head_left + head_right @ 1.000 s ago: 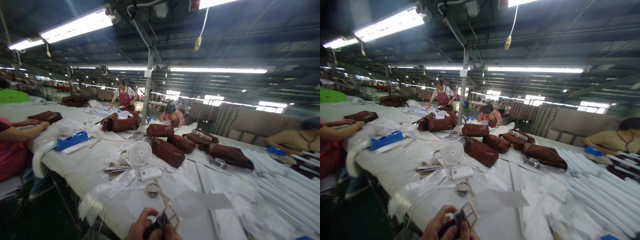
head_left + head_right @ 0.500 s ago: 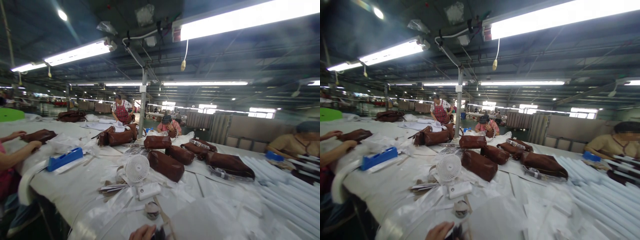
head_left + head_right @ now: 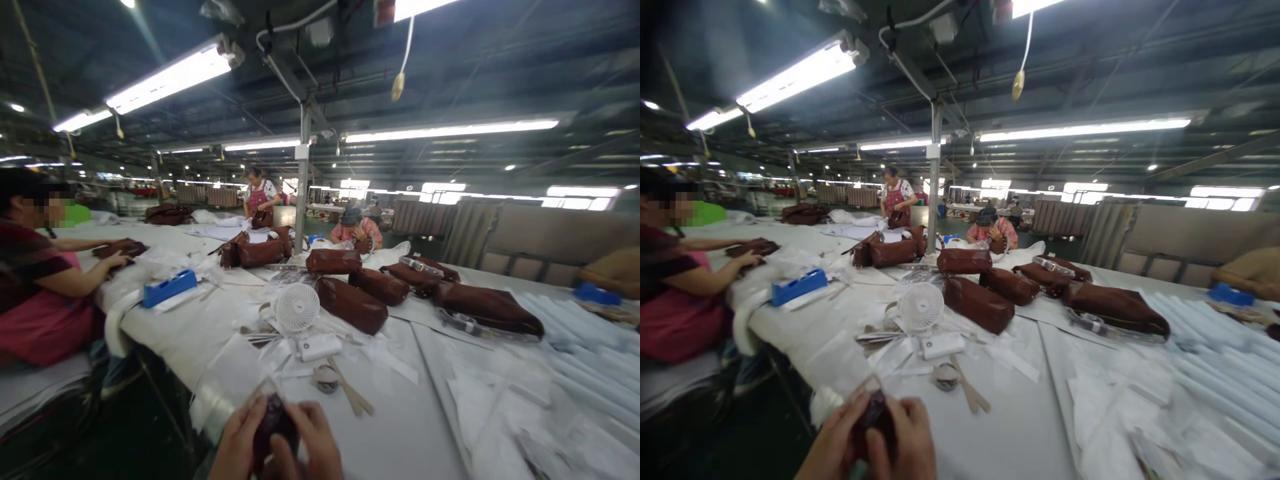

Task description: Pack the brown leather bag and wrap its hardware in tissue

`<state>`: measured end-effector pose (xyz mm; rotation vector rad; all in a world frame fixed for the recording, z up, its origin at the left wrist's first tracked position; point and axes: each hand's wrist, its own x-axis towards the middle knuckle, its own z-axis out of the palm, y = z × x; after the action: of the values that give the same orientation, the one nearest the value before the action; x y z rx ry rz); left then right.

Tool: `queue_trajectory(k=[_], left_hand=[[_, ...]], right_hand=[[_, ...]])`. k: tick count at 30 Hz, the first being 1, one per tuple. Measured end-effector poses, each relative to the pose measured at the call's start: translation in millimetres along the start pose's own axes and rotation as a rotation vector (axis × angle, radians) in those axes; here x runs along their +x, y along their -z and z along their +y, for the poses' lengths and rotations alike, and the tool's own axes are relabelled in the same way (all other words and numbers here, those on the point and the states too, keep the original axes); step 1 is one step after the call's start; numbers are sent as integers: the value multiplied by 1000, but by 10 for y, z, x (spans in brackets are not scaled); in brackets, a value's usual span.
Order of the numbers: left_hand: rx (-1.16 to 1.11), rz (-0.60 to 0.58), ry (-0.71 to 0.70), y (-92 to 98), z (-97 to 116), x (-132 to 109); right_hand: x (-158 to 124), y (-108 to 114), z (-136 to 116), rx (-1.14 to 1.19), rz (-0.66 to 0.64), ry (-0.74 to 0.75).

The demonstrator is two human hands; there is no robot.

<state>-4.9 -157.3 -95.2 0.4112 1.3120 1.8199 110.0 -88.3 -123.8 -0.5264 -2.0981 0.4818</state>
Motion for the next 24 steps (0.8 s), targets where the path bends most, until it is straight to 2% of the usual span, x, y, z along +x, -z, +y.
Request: queue_trajectory(k=[4,7,10,14,20,24], left_hand=[[-178,-64,119,105,41,-10],[-225,-54,155,101,34,-22],[-182,-6,164,105,-5,-2],[20,69,39,164,-93,43],[378,-67,-144,239,-222,73],[423,-49,-195,198,-247,100]], right_hand=[[84,38,-5,457,-140,-374],[93,-42,-44,698,-186,-499],[94,-116,-68,777,-167,-562],[123,-124,-59,767,-127,-665],[122,-176,17,790,-67,-766],[53,-345,147,880,38,-798]])
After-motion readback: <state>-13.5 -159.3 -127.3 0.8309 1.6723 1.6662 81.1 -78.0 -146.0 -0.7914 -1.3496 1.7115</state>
